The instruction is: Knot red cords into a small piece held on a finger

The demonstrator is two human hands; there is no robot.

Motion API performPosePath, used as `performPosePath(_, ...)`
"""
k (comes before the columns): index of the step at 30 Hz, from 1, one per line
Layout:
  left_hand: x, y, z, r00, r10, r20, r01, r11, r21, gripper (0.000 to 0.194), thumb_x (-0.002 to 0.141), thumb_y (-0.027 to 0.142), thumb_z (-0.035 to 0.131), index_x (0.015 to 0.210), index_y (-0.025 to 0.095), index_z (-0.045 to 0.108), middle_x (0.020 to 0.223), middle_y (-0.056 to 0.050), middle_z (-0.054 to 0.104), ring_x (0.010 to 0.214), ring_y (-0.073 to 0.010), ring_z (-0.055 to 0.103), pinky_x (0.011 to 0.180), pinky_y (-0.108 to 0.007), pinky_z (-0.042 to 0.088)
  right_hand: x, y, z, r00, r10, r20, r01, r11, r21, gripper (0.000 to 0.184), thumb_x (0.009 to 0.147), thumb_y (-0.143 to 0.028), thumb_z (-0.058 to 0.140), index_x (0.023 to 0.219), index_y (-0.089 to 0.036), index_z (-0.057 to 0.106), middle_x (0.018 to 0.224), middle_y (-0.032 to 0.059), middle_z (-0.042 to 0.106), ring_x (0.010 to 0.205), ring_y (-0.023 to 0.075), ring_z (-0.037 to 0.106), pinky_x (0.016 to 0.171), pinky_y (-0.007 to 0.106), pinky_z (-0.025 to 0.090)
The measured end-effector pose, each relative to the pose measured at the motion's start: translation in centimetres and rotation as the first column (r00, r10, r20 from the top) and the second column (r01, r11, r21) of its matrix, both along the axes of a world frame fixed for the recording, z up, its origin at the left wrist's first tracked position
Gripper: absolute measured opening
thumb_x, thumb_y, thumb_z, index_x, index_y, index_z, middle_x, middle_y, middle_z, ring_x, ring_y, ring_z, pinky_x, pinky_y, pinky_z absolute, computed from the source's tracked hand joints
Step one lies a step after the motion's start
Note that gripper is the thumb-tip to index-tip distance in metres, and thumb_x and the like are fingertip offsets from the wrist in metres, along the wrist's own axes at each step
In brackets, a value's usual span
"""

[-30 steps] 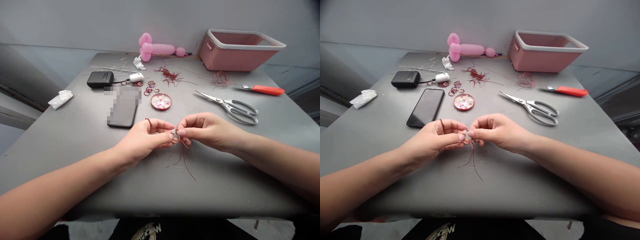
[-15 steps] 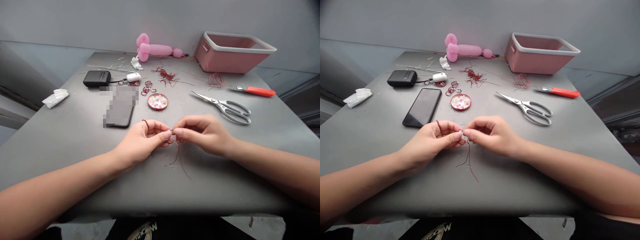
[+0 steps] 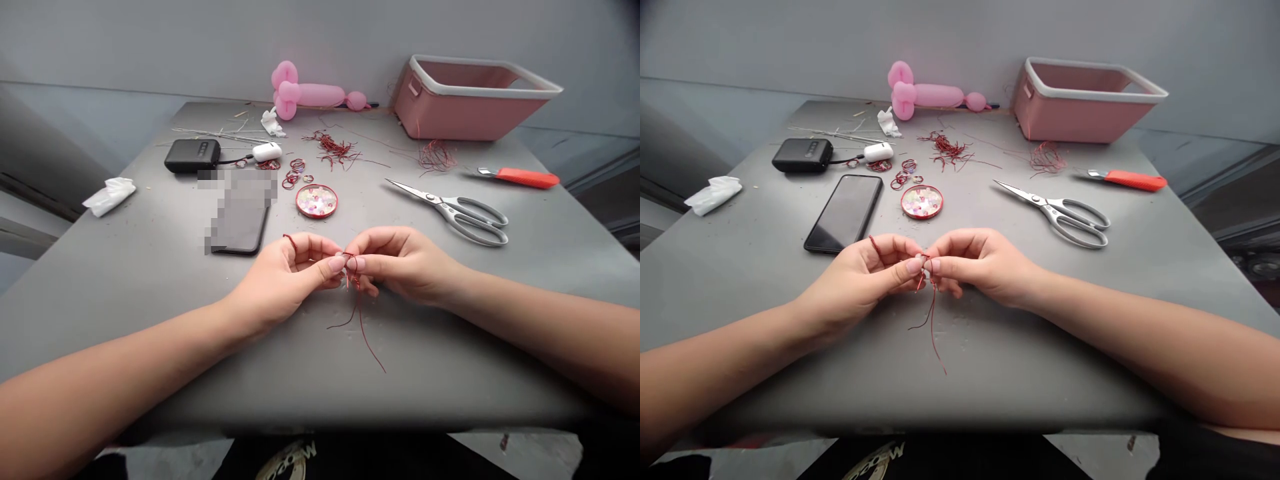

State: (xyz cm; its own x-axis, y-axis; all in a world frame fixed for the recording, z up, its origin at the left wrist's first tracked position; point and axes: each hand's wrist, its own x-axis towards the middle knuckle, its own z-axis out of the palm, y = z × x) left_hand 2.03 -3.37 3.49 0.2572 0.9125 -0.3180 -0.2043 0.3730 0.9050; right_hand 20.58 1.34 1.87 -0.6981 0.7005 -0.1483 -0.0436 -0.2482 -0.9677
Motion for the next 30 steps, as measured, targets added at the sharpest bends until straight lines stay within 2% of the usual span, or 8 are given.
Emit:
performPosePath(7, 0.0, -0.2, -0.2, 0.999, -0.032, -0.013, 0.032, 0.999, -0.015, 0.022, 0.075, 0.026, 0.077, 0.088, 0.014, 0.064, 0.086, 0.001, 0.067, 0.072, -0.0081, 0.065, 0.081, -0.027, 0.055, 0.2, -0.3, 1.0, 0.969, -0.102, 0.226, 0.014, 0.932, 0.362, 0.012, 0.075, -0.025, 0.065, 0.070, -0.017, 0.058, 0.059, -0.0025, 0.055, 0.052, 0.0084, 0.048, 0.048, 0.022, 0.039)
performPosePath(9, 0.0, -0.2, -0.1, 0.999, -0.036, -0.029, 0.034, 0.998, -0.046, 0.021, 0.075, 0.023, 0.077, 0.088, 0.014, 0.063, 0.085, 0.001, 0.066, 0.071, -0.0078, 0.066, 0.081, -0.028, 0.055, 0.3, -0.3, 1.1, 0.942, -0.191, 0.275, -0.029, 0.771, 0.636, 0.009, 0.075, -0.019, 0.061, 0.067, -0.019, 0.056, 0.060, -0.0018, 0.055, 0.053, 0.0092, 0.048, 0.050, 0.023, 0.039)
performPosePath(13, 0.1, -0.1, 0.0, 0.998, -0.041, -0.050, 0.038, 0.997, -0.069, 0.019, 0.076, 0.021, 0.075, 0.088, 0.013, 0.062, 0.086, 0.001, 0.065, 0.074, -0.0089, 0.066, 0.086, -0.032, 0.055, 0.7, -0.3, 0.8, 0.895, -0.396, 0.206, -0.129, 0.213, 0.968, 0.013, 0.076, -0.014, 0.054, 0.067, -0.023, 0.055, 0.063, 0.0002, 0.057, 0.058, 0.0123, 0.051, 0.056, 0.026, 0.043)
performPosePath(15, 0.1, -0.1, 0.1, 0.997, -0.039, -0.065, 0.036, 0.998, -0.051, 0.019, 0.077, 0.021, 0.074, 0.088, 0.013, 0.061, 0.086, 0.000, 0.064, 0.075, -0.0094, 0.066, 0.088, -0.033, 0.054, 0.7, -0.4, 0.5, 0.877, -0.447, 0.177, -0.150, 0.094, 0.984, 0.013, 0.078, -0.016, 0.053, 0.068, -0.024, 0.055, 0.065, 0.0013, 0.060, 0.061, 0.0143, 0.054, 0.060, 0.028, 0.046)
performPosePath(17, 0.1, -0.2, 0.1, 0.997, -0.040, -0.073, 0.037, 0.999, -0.033, 0.018, 0.079, 0.022, 0.072, 0.089, 0.014, 0.059, 0.087, 0.000, 0.064, 0.076, -0.0097, 0.065, 0.088, -0.033, 0.054, 0.6, -0.6, 0.5, 0.871, -0.449, 0.200, -0.124, 0.192, 0.973, 0.011, 0.079, -0.017, 0.053, 0.070, -0.024, 0.056, 0.069, 0.0020, 0.063, 0.063, 0.0147, 0.057, 0.062, 0.029, 0.049)
performPosePath(21, 0.0, -0.2, -0.1, 0.992, -0.080, -0.096, 0.084, 0.996, 0.042, 0.014, 0.085, 0.022, 0.064, 0.095, 0.016, 0.057, 0.088, 0.000, 0.062, 0.078, -0.0102, 0.064, 0.088, -0.034, 0.053, 0.3, -1.2, 1.0, 0.917, -0.296, 0.269, 0.044, 0.744, 0.667, 0.004, 0.081, -0.023, 0.057, 0.077, -0.021, 0.059, 0.071, 0.0017, 0.066, 0.062, 0.0138, 0.061, 0.058, 0.027, 0.051)
performPosePath(23, -0.1, -0.2, -0.3, 0.987, -0.105, -0.121, 0.118, 0.987, 0.107, 0.011, 0.087, 0.021, 0.060, 0.096, 0.016, 0.056, 0.088, 0.000, 0.061, 0.079, -0.0102, 0.063, 0.087, -0.033, 0.053, 0.0, -1.3, 1.2, 0.949, -0.212, 0.232, 0.107, 0.913, 0.395, 0.009, 0.081, -0.027, 0.063, 0.079, -0.018, 0.060, 0.068, 0.0010, 0.065, 0.061, 0.0132, 0.062, 0.058, 0.026, 0.053)
performPosePath(30, -0.1, 0.0, -0.9, 0.965, -0.145, -0.219, 0.197, 0.951, 0.240, 0.017, 0.092, 0.028, 0.052, 0.086, 0.013, 0.055, 0.082, -0.001, 0.058, 0.078, -0.0120, 0.060, 0.079, -0.031, 0.055, -0.5, -1.4, 1.2, 0.978, -0.138, 0.158, 0.153, 0.985, -0.084, 0.011, 0.073, -0.021, 0.068, 0.080, -0.015, 0.061, 0.065, -0.0017, 0.060, 0.054, 0.0089, 0.058, 0.055, 0.023, 0.050)
